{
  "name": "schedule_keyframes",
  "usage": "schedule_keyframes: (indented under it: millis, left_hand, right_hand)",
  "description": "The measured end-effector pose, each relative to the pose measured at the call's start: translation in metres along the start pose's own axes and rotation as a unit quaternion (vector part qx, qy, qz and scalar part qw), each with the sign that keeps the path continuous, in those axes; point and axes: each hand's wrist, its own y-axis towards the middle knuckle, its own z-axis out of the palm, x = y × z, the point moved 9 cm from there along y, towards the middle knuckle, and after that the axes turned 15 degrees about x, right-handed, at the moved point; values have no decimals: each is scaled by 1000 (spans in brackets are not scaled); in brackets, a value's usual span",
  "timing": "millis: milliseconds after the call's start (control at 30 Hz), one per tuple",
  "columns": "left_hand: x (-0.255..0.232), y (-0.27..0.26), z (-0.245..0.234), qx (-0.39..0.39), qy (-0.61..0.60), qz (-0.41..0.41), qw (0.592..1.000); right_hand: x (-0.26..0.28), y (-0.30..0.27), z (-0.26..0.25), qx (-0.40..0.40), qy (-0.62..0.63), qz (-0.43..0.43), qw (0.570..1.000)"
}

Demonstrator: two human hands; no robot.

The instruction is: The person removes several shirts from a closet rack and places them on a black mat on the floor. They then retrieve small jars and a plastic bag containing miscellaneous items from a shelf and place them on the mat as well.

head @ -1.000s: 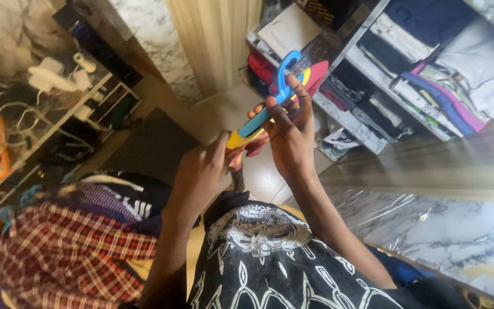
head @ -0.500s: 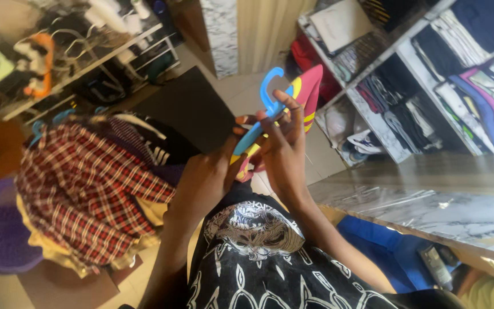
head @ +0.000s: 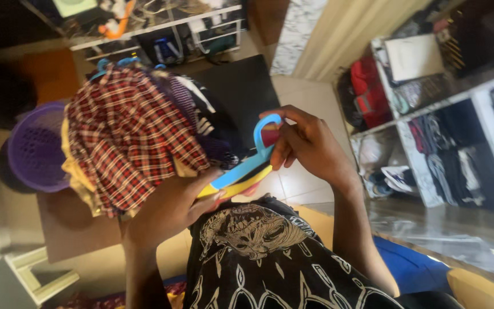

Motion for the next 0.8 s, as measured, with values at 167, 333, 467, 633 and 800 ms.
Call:
schedule_keyframes:
  millis: [167, 333, 467, 633, 800]
  left_hand:
    - [42, -69, -24, 7, -68, -57, 996]
    - [98, -128, -54, 43, -92, -142, 985]
    - [152, -156, -82, 12, -128, -103, 986]
    - [269, -165, -116, -37, -55, -9, 998]
    - [444, -127, -150, -155, 79, -155, 973]
  right_hand:
    - [17, 53, 69, 91, 35, 15, 995]
    - [35, 107, 133, 153, 56, 7, 987]
    - [33, 153, 176, 169, 89, -11, 981]
    - [5, 228, 223, 157, 152, -66, 974]
    - [-44, 320, 245, 94, 175, -144, 969]
